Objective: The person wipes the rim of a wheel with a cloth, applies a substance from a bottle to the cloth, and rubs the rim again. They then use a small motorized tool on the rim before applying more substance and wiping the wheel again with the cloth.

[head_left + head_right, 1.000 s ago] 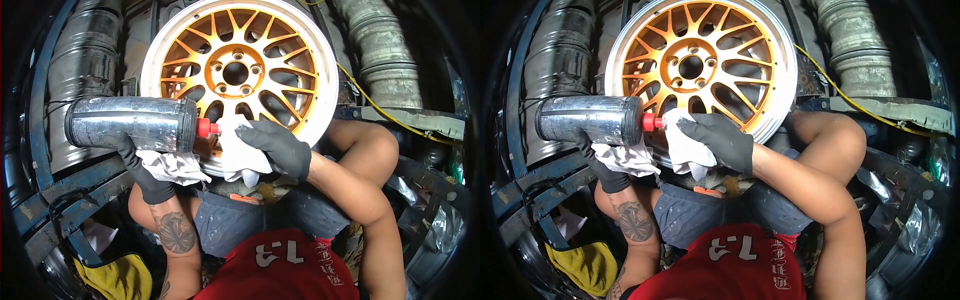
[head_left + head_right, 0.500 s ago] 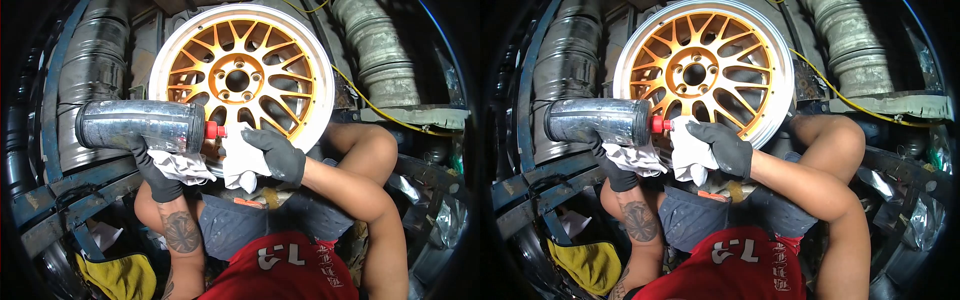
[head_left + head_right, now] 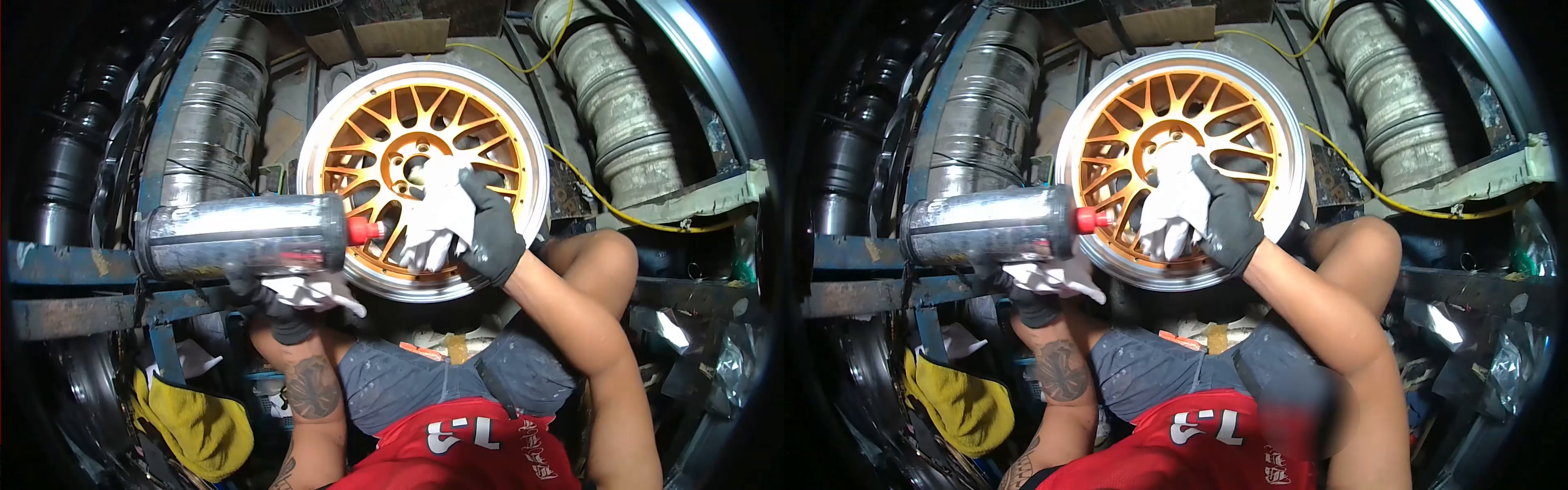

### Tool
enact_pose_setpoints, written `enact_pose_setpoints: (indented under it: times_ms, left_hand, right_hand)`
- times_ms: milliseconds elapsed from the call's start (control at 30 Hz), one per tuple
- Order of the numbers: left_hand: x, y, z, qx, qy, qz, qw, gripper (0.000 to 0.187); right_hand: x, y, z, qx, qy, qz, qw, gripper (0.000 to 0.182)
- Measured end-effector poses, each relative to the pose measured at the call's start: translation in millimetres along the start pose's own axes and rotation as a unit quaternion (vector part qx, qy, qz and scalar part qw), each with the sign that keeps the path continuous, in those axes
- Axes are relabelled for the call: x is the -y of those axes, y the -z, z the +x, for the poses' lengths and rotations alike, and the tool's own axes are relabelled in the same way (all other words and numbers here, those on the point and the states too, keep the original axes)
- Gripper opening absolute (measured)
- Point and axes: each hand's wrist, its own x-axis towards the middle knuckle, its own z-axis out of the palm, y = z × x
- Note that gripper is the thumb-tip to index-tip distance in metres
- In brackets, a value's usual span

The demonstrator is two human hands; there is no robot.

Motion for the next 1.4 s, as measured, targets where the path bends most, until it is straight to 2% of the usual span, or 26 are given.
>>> enact_pose_setpoints:
  times_ms: [33,67,100,133,200,267,333,367,433,600,633,667,733,767,800,833,900,933,967,1033,1067,1100,1133,1200,1333,1400]
  left_hand:
    - [10,-7,-10,0.016,0.043,-0.030,0.999,0.086]
    - [23,-10,-23,0.032,0.083,-0.060,0.994,0.084]
    - [45,4,-43,-0.042,0.099,-0.002,0.994,0.089]
    - [66,17,-64,-0.114,0.123,0.053,0.984,0.095]
    - [160,79,-99,0.008,0.149,0.247,0.957,0.056]
    - [136,74,-110,0.115,0.162,0.378,0.904,0.047]
    - [116,43,-94,0.113,0.059,0.285,0.950,0.045]
    - [98,31,-92,0.096,0.003,0.228,0.969,0.044]
    - [55,21,-108,0.061,-0.042,0.185,0.980,0.045]
    - [-43,60,-219,-0.201,0.018,0.179,0.963,0.052]
    - [-61,69,-245,-0.259,0.024,0.154,0.953,0.053]
    - [-78,77,-271,-0.312,0.032,0.119,0.942,0.055]
    - [-106,91,-315,-0.393,0.049,0.039,0.918,0.058]
    - [-115,96,-330,-0.415,0.061,-0.003,0.908,0.059]
    - [-119,96,-337,-0.427,0.075,-0.026,0.901,0.061]
    - [-116,98,-337,-0.435,0.090,-0.045,0.895,0.062]
    - [-102,92,-332,-0.434,0.123,-0.045,0.891,0.066]
    - [-90,98,-325,-0.434,0.133,-0.049,0.890,0.063]
    - [-77,107,-320,-0.432,0.139,-0.041,0.890,0.059]
    - [-40,136,-309,-0.438,0.138,0.016,0.888,0.053]
    - [-22,152,-304,-0.444,0.129,0.075,0.883,0.050]
    - [-5,167,-301,-0.452,0.123,0.136,0.873,0.047]
    - [6,181,-299,-0.457,0.120,0.198,0.859,0.043]
    - [21,201,-296,-0.459,0.116,0.305,0.826,0.037]
    - [19,223,-310,-0.448,0.087,0.455,0.765,0.026]
    - [6,235,-319,-0.427,0.043,0.510,0.746,0.022]
  right_hand:
    - [4,5,5,0.000,0.039,-0.001,0.999,0.052]
    - [10,8,4,0.044,0.038,0.025,0.998,0.051]
    - [14,6,5,0.089,0.031,0.050,0.994,0.051]
    - [5,-5,9,-0.007,0.095,0.026,0.995,0.052]
    - [-13,-8,6,-0.023,0.051,0.015,0.998,0.050]
    - [-19,8,3,-0.010,-0.007,0.020,1.000,0.053]
    - [-15,1,-7,0.012,-0.037,-0.006,0.999,0.058]
    - [-12,-7,-9,0.032,-0.019,-0.009,0.999,0.061]
    - [-13,-17,-18,0.014,0.061,-0.100,0.993,0.054]
    - [-2,-37,-43,-0.039,0.055,-0.163,0.984,0.046]
    - [-1,-33,-43,-0.041,0.043,-0.169,0.984,0.046]
    - [-2,-30,-43,-0.043,0.070,-0.231,0.970,0.044]
    - [-7,-34,-39,-0.063,0.045,-0.213,0.974,0.046]
    - [-11,-44,-40,-0.068,0.042,-0.212,0.974,0.046]
    - [-7,-37,-37,0.013,-0.014,-0.217,0.976,0.047]
    - [-8,-33,-39,0.008,-0.034,-0.216,0.976,0.044]
    - [-20,-34,-38,-0.065,-0.036,-0.219,0.973,0.041]
    - [-25,-40,-39,-0.064,-0.055,-0.186,0.979,0.033]
    - [-23,-33,-41,-0.026,-0.074,-0.214,0.974,0.035]
    - [-20,-31,-42,-0.016,-0.127,-0.225,0.966,0.033]
    - [-29,-36,-42,-0.045,-0.060,-0.246,0.966,0.033]
    - [-29,-36,-43,-0.045,-0.062,-0.243,0.967,0.034]
    - [-31,-29,-45,-0.060,-0.015,-0.310,0.949,0.035]
    - [-26,-23,-44,-0.052,0.021,-0.374,0.926,0.035]
    - [-13,-28,-48,-0.017,-0.029,-0.322,0.946,0.034]
    - [-7,-25,-49,-0.036,-0.051,-0.263,0.963,0.033]
